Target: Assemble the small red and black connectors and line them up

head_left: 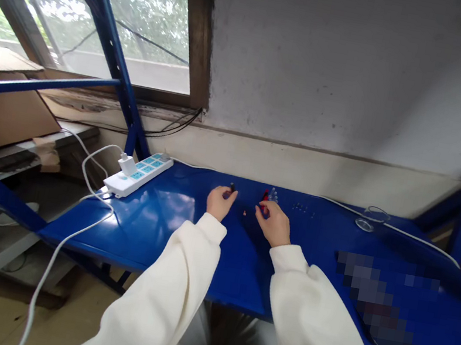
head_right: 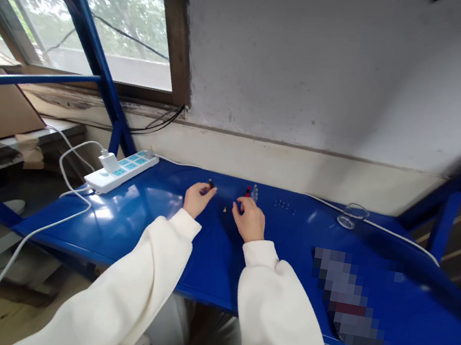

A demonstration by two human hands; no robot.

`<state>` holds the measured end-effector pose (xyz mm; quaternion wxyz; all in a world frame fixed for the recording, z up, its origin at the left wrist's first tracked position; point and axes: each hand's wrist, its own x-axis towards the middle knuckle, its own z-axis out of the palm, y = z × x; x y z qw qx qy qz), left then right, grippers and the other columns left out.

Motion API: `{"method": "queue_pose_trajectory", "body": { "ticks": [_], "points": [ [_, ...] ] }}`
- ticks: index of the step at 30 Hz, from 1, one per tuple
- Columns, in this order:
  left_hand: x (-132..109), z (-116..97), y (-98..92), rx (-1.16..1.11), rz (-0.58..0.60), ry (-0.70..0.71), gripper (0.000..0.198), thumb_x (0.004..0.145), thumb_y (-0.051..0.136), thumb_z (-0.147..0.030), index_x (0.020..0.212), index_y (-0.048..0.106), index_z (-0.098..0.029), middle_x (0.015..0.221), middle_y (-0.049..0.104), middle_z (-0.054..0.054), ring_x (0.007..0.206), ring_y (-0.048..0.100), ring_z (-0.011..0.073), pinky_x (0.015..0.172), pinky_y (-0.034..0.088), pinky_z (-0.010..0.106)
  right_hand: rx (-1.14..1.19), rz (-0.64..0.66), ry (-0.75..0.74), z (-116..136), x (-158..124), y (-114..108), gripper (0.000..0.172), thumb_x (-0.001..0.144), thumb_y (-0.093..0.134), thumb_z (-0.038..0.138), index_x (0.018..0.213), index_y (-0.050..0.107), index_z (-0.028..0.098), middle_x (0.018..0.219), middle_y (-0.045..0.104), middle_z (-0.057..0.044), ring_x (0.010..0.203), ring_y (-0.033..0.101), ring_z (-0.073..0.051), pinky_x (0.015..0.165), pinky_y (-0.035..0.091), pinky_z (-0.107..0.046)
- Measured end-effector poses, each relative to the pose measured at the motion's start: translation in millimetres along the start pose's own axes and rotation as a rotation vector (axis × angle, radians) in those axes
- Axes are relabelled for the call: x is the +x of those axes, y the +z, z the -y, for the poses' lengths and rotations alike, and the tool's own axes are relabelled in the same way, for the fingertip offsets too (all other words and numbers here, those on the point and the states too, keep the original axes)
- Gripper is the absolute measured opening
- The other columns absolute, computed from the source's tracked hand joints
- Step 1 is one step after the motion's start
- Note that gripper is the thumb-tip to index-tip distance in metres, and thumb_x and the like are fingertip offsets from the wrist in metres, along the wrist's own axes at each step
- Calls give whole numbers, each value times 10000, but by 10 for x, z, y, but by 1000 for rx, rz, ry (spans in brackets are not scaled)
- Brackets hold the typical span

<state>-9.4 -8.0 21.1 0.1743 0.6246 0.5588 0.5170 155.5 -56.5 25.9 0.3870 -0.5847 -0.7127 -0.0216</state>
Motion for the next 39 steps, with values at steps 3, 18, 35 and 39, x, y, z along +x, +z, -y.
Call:
{"method": "queue_pose_trajectory", "body": {
  "ticks": [3, 18, 35, 39],
  "points": [
    [76, 108, -137, 314, -97, -66, 166, 680, 586, -341, 675, 624, -179, 765, 591, 70, 769, 541, 206, 681, 380, 325, -6, -63, 56, -40, 8, -13, 221, 796, 390, 296, 865, 566, 182, 726, 554, -25, 622, 502, -117, 581, 351, -215],
    [91, 212, -200, 658, 20, -280, 130, 689, 547, -292, 748, 624, -206, 931, 589, 67, 926, 489, 234, 769, 321, 371, -221, 159, 539, -311, 59, -73, 239, 728, 465, 249, 924, 557, 147, 921, 582, -98, 826, 549, -194, 635, 365, -269],
    [50, 131, -220, 681, -56, -257, 232, 655, 582, -309, 840, 564, -172, 966, 545, 96, 965, 460, 268, 777, 336, 399, -261, 210, 490, -398, 64, 81, 292, 741, 497, 359, 934, 593, 162, 934, 578, -103, 901, 526, -225, 693, 373, -320],
    [-26, -74, -202, 594, -216, -30, 418, 694, 555, -350, 1055, 462, -160, 1107, 481, 118, 1012, 426, 257, 807, 333, 393, -255, 197, 493, -395, 78, 102, 284, 740, 500, 354, 929, 594, 165, 937, 581, -98, 898, 529, -226, 692, 370, -322]
  ]
}}
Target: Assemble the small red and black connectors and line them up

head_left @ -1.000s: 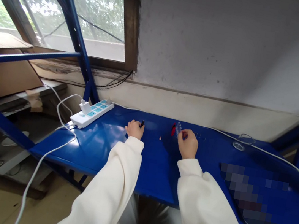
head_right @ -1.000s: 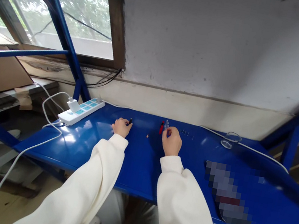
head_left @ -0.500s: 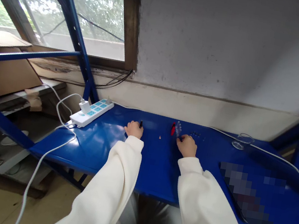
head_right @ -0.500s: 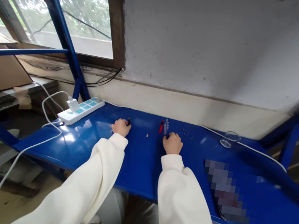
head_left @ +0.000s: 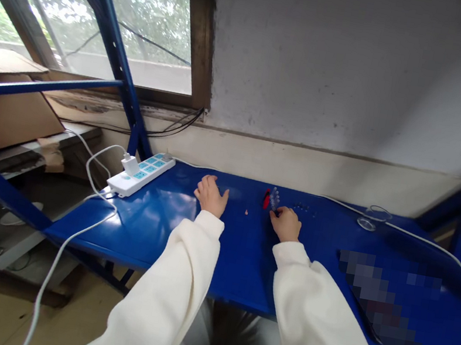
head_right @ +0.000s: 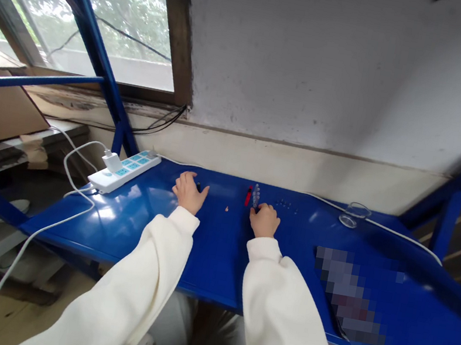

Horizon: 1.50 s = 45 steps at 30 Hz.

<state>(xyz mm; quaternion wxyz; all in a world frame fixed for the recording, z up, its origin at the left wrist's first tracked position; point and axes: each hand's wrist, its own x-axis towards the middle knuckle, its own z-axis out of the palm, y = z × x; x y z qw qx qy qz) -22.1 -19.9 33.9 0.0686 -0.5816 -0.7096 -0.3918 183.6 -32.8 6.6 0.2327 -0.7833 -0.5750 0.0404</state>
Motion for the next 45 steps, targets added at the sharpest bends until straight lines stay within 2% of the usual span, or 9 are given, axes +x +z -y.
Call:
{"method": "queue_pose_trajectory", "body": {
  "ticks": [3, 6, 9, 12, 16, 21, 26, 34, 45],
  "points": [
    [-131, -208, -42, -110, 22, 273, 411, 769, 467, -342, 1136, 423, -163, 1181, 445, 117, 1058, 397, 230, 857, 314, 372, 4, -10, 0, 12, 9, 12, 270, 738, 503, 345, 920, 596, 168, 934, 584, -95, 893, 532, -219, 700, 366, -318],
    [-306, -406, 13, -127, 218, 596, 434, 798, 416, -328, 1214, 377, -211, 1246, 410, 83, 1084, 375, 217, 872, 311, 366, 1, -22, -5, 19, 11, 19, 253, 743, 497, 337, 907, 599, 174, 938, 586, -90, 904, 529, -214, 708, 362, -316],
    [-436, -518, 134, -68, 347, 718, 519, 805, 401, -298, 1303, 263, -248, 1336, 311, 75, 1146, 310, 242, 876, 306, 405, -13, -31, -27, 24, 3, 16, 238, 750, 484, 328, 894, 603, 180, 946, 588, -83, 911, 528, -211, 706, 360, -315],
    [-469, -540, 253, -12, 393, 705, 523, 813, 385, -254, 1316, 240, -256, 1362, 269, 75, 1172, 270, 259, 869, 306, 435, -25, -36, -35, 31, -3, 8, 232, 754, 476, 327, 882, 608, 186, 941, 591, -77, 904, 529, -209, 699, 357, -310],
    [-416, -525, 319, 3, 415, 692, 439, 813, 399, -210, 1248, 357, -251, 1301, 354, 74, 1140, 308, 239, 852, 319, 415, -7, -27, -16, 33, 8, 5, 226, 757, 472, 327, 874, 610, 192, 930, 596, -67, 884, 535, -197, 690, 352, -297],
    [-349, -512, 312, -50, 358, 617, 224, 803, 446, -212, 1005, 545, -223, 1092, 498, 54, 1019, 401, 198, 806, 334, 357, 21, -26, -15, 26, 13, 10, 193, 754, 474, 320, 821, 616, 205, 908, 604, -46, 857, 537, -179, 676, 341, -276],
    [-332, -464, 337, -127, 302, 489, 89, 774, 499, -206, 812, 578, -192, 945, 554, 49, 927, 450, 193, 766, 337, 353, 2, -26, -56, 69, -50, -30, 184, 747, 476, 299, 814, 614, 197, 897, 604, -49, 847, 538, -181, 675, 329, -277],
    [-315, -385, 379, -278, 307, 395, 83, 771, 494, -184, 779, 576, -186, 802, 608, 36, 797, 526, 177, 741, 358, 337, -24, -15, -107, 115, -102, -63, 164, 752, 477, 287, 785, 598, 182, 867, 602, -50, 809, 545, -173, 665, 302, -274],
    [-305, -371, 361, -590, 145, 387, 96, 764, 501, -197, 789, 588, -164, 784, 615, 36, 721, 527, 133, 740, 423, 299, -36, -7, -174, 139, -117, -71, 139, 745, 466, 254, 759, 578, 172, 838, 594, -42, 774, 536, -151, 646, 280, -261]
  ]
}}
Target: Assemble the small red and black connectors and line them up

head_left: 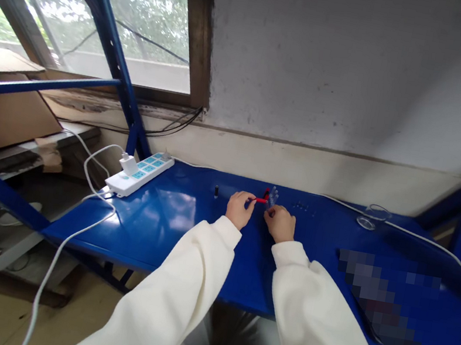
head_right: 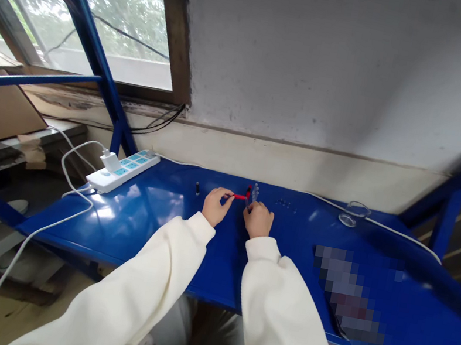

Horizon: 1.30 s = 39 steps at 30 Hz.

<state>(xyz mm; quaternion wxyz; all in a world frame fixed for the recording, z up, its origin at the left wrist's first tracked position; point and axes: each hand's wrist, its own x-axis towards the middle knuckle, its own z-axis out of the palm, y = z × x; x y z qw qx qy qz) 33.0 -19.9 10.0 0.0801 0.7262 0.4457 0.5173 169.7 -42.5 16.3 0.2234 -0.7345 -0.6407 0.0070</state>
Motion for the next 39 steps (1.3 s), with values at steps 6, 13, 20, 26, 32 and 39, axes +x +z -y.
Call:
{"method": "queue_pose_trajectory", "body": {
  "ticks": [6, 13, 20, 26, 32, 39],
  "points": [
    [4, -30, -22, -36, -36, -3, 102, 764, 498, -195, 794, 590, -163, 791, 615, 41, 723, 531, 134, 743, 436, 305, 14, -13, -66, -12, 8, 24, 127, 741, 470, 260, 726, 565, 177, 807, 584, -26, 721, 530, -136, 607, 266, -254],
    [5, -47, -22, -87, -87, -35, 119, 775, 485, -204, 819, 589, -166, 810, 614, 44, 718, 541, 126, 741, 454, 300, 102, -16, -144, -11, 11, 41, 111, 729, 483, 265, 711, 559, 185, 739, 564, -7, 666, 512, -118, 587, 280, -232],
    [-9, -91, -45, -96, -55, 50, 215, 810, 433, -231, 945, 591, -176, 937, 601, 64, 854, 545, 140, 803, 455, 301, 98, -34, -177, 0, -3, 1, 89, 711, 493, 253, 691, 543, 182, 745, 569, -10, 634, 503, -117, 577, 276, -229],
    [-43, -112, -51, -16, 82, 164, 323, 816, 391, -194, 1093, 555, -222, 1054, 548, 66, 956, 513, 151, 875, 424, 325, 107, -84, -175, 9, -3, -3, 102, 720, 484, 266, 689, 533, 181, 733, 563, -9, 626, 499, -115, 571, 273, -228],
    [-52, -79, -21, -22, 126, 210, 369, 801, 381, -135, 1122, 542, -223, 1027, 565, 52, 922, 511, 139, 857, 432, 305, 157, -153, -174, 8, 6, 25, 120, 728, 492, 279, 688, 533, 174, 704, 546, -16, 620, 488, -116, 568, 285, -225],
    [-56, -80, -19, -13, 129, 216, 403, 803, 377, -125, 1178, 494, -217, 1070, 560, 44, 934, 503, 133, 869, 426, 288, 214, -159, -210, -9, 18, 64, 176, 758, 472, 319, 728, 557, 168, 712, 540, -30, 636, 489, -124, 576, 307, -223]
  ]
}}
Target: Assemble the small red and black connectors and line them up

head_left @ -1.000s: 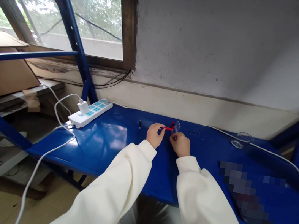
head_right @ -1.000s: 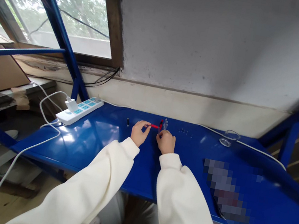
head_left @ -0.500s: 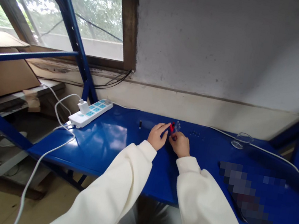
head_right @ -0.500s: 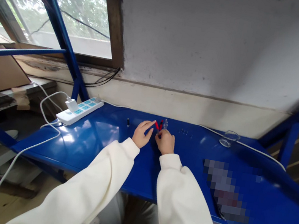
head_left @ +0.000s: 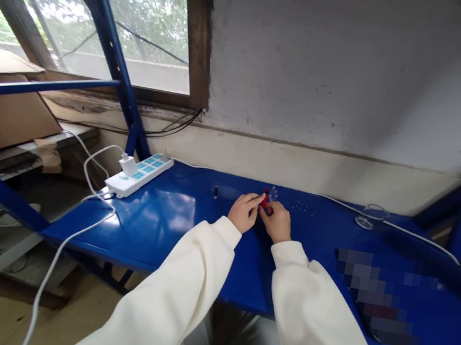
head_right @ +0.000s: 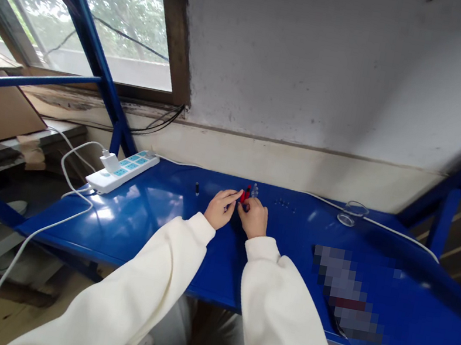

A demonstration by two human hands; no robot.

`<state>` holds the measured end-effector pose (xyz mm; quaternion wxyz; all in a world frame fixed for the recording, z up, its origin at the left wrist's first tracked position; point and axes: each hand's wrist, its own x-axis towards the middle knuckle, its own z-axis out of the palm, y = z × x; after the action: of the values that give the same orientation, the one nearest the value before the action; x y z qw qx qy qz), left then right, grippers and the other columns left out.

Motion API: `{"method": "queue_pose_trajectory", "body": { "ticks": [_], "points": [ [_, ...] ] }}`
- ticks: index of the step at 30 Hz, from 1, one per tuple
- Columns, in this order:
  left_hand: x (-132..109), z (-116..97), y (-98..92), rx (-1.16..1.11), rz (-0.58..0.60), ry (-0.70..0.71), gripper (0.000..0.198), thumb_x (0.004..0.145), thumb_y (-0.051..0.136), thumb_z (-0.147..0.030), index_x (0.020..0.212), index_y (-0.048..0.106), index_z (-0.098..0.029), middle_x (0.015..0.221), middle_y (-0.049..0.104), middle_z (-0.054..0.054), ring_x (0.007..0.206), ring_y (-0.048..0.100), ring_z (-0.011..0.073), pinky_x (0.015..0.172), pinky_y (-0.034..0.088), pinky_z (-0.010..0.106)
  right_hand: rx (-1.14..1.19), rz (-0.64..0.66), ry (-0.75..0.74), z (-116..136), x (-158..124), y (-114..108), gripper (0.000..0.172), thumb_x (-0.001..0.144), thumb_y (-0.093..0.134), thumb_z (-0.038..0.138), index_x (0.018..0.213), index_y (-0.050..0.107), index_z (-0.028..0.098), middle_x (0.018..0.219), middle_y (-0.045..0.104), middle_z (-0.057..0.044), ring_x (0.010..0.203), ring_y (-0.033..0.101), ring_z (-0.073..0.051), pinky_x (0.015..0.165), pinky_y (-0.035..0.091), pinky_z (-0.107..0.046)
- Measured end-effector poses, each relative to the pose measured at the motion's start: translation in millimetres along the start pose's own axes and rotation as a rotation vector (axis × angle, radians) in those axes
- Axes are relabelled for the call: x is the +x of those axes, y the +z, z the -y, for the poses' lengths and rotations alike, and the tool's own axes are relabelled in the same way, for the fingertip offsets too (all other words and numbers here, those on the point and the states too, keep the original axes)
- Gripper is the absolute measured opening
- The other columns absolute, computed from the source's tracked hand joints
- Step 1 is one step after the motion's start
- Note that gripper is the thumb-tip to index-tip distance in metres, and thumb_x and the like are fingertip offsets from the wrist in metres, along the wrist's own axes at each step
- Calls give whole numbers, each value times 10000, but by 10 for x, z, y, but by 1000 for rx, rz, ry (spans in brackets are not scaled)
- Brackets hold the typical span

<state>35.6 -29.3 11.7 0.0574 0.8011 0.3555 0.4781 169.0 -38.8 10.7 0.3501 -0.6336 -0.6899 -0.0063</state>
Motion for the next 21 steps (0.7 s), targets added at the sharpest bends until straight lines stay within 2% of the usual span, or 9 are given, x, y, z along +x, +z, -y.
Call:
{"method": "queue_pose_trajectory", "body": {
  "ticks": [6, 9, 13, 21],
  "points": [
    [18, -36, -43, -33, -79, -69, 339, 835, 374, -202, 1146, 508, -212, 1070, 537, 70, 978, 507, 146, 879, 426, 300, 17, 17, -7, -1, 8, -14, 197, 769, 467, 324, 790, 580, 164, 727, 545, -39, 665, 493, -133, 594, 316, -224],
    [22, -26, -45, -58, -108, -103, 299, 837, 398, -261, 1095, 534, -192, 1011, 542, 76, 932, 523, 145, 846, 441, 286, 20, 33, -53, -7, 12, -17, 186, 767, 475, 313, 798, 588, 168, 740, 553, -35, 653, 492, -124, 607, 312, -225],
    [14, 3, -13, -61, -59, -80, 214, 832, 415, -271, 918, 591, -183, 876, 564, 58, 832, 531, 144, 794, 453, 295, 35, -4, -131, -58, 13, 3, 155, 753, 490, 284, 764, 593, 169, 700, 546, -17, 605, 477, -111, 595, 303, -227],
    [21, -6, -7, 37, 17, -78, 146, 799, 447, -249, 839, 570, -180, 819, 572, 40, 762, 512, 139, 764, 430, 293, 44, -10, -186, -93, 7, -9, 140, 744, 489, 256, 711, 592, 167, 667, 540, -21, 594, 477, -113, 569, 290, -226]
  ]
}}
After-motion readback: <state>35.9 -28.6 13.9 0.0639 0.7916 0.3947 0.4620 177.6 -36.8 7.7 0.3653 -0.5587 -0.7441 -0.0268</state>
